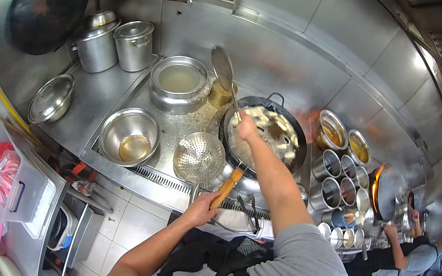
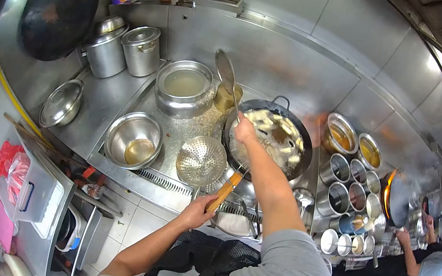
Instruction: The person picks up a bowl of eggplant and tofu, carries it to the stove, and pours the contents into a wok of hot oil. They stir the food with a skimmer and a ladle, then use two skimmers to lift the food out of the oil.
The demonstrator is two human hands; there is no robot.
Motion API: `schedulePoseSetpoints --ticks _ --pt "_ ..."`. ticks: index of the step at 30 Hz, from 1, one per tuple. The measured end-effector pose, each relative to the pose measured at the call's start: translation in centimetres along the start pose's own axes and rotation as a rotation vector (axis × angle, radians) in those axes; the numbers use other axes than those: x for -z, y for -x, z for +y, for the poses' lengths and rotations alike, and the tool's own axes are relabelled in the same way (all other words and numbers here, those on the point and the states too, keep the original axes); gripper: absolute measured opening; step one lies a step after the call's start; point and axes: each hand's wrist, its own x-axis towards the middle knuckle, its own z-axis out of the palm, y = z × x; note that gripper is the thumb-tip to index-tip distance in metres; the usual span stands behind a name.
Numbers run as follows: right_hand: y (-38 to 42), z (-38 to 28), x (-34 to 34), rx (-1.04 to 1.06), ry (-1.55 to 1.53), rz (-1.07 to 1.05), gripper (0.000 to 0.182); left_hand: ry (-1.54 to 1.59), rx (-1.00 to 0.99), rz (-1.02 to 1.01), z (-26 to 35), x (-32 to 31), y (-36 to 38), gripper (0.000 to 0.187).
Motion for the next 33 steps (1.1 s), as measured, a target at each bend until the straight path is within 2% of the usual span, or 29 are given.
schedulePoseSetpoints --ticks 3,4,5,6,7,9,12,13,14,16,19,21,23,25,27,31,33 --pt "4.3 4.1 3.5 0.247 0.074 0.165 0.066 -0.003 0.016 0.039 0.0 -0.2 -0.4 0.066" --pt "5.5 7.2 4.0 0.422 0.178 0.283 0.065 0.008 -0.014 0.063 -0.9 -0.6 -0.9 0.07" --pt "10.2 5.2 7.5 0.191 0.033 0.104 0.066 0.013 -0.018 0.052 -0.5 -0.5 -1.4 0.07" --pt "11.0 9.1 8.0 0.511 0.148 0.277 0.066 0.036 0.112 0.002 0.3 -0.1 -2.2 0.07" --pt "13.8 8.0 10.1 0.298 0.073 0.105 0.065 0.06 0.243 -0.05 0.9 -0.2 -2.7 0.07" --pt "19.6 4.9 14.5 -0.179 0.02 -0.195 0.063 0.049 0.239 -0.08 -1.4 -2.4 -4.4 0.074" --pt "20.0 12.9 13.6 -0.074 0.122 -0.124 0.062 0.012 0.102 -0.02 -3.0 -5.1 -5.8 0.079" --pt "20.0 15.4 13.1 -0.033 0.129 -0.033 0.062 0.009 0.097 -0.025 -2.1 -5.0 -5.7 0.079" --pt "20.4 16.9 13.0 0.007 0.133 0.06 0.062 -0.052 0.177 -0.041 -0.2 -4.1 -5.3 0.077" --pt "22.3 16.9 13.9 -0.015 0.152 0.098 0.063 -0.166 0.278 -0.066 3.2 -2.2 -4.5 0.075" --pt "26.0 16.9 15.6 0.023 0.12 0.151 0.063 -0.249 0.198 -0.023 4.9 -0.5 -4.0 0.079" --pt "27.9 15.5 16.7 -0.271 -0.191 -0.081 0.061 -0.293 0.167 -0.004 6.8 0.6 -3.8 0.074" --pt "27.7 19.5 14.9 -0.269 -0.29 -0.11 0.06 -0.371 0.104 0.018 8.6 1.2 -3.6 0.068" --pt "27.1 23.4 12.7 0.176 0.055 0.08 0.06 -0.392 0.15 0.01 11.5 1.4 -3.6 0.064" --pt "29.0 23.7 13.4 0.099 0.06 0.056 0.062 -0.423 0.238 -0.033 12.2 1.5 -3.8 0.067" --pt "34.0 24.0 17.3 0.064 0.042 0.024 0.067 -0.453 0.164 0.047 8.8 -0.8 -3.5 0.069" --pt "37.0 24.0 18.9 0.063 0.09 0.05 0.068 -0.459 0.197 0.044 8.3 -2.1 -3.5 0.071"
